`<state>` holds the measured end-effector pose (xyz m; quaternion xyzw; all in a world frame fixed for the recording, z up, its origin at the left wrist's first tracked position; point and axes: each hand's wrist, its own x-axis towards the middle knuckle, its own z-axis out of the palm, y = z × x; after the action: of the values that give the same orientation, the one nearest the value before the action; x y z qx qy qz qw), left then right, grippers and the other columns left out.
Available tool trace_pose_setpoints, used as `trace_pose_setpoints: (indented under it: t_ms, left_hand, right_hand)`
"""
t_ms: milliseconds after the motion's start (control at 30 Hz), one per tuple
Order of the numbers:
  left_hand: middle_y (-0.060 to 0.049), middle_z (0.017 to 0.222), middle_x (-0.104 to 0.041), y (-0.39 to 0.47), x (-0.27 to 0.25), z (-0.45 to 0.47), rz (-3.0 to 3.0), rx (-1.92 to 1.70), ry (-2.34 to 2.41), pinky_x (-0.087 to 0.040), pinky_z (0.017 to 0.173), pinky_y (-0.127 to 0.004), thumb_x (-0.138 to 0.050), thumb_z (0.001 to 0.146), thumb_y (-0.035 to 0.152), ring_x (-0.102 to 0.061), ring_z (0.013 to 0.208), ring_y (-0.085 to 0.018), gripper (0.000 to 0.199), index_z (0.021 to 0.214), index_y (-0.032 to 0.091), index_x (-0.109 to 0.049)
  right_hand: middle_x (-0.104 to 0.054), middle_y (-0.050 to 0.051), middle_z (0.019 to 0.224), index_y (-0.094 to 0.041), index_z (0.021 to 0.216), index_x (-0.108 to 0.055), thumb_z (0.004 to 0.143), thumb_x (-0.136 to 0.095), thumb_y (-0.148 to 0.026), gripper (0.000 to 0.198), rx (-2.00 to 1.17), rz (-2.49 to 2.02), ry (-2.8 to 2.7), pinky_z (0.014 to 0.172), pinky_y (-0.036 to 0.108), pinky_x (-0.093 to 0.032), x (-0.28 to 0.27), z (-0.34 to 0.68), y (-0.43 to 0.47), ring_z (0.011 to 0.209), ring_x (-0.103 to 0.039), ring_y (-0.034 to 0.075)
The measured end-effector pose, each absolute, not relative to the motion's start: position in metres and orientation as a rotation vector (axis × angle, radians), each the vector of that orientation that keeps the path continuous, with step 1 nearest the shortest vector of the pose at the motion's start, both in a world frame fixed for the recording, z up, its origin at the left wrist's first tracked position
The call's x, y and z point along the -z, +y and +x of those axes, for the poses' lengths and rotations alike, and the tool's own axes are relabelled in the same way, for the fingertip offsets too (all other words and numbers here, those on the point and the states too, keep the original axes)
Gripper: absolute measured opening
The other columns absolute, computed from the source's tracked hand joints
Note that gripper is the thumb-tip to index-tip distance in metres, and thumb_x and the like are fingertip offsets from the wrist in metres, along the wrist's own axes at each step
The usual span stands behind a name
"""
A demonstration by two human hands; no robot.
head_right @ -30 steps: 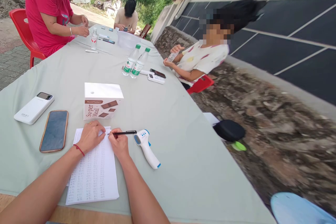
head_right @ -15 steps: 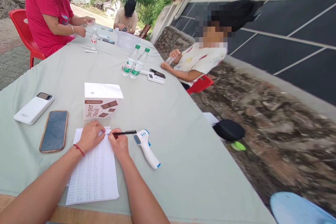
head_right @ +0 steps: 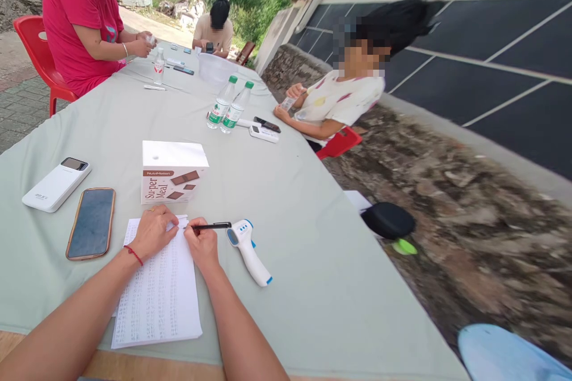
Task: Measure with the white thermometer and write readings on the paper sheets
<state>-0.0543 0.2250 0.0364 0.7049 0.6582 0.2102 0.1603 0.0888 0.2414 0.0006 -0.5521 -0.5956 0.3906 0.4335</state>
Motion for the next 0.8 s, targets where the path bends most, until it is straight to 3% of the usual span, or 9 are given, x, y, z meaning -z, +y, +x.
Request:
trace_pose_setpoints:
  t_ms: [800]
  left_hand:
    - [-0.007,0.094,-0.066,0.2251,-0.0361,-0.0547,2.026,-0.607,1.876,-0.042,0.083,-0.040,-0.057,0.081,0.016,-0.059,0.092,-0.025,0.016,0.085,0.019,-0.072]
  right_hand:
    - [-0.050,-0.005,0.056,-0.022,0.063,-0.052,0.067,-0.049,-0.032,0.011,-0.927,-1.376,-1.487,0.053,0.024,-0.039,-0.0012,0.0896,0.2405,0.053,-0.046,0.013]
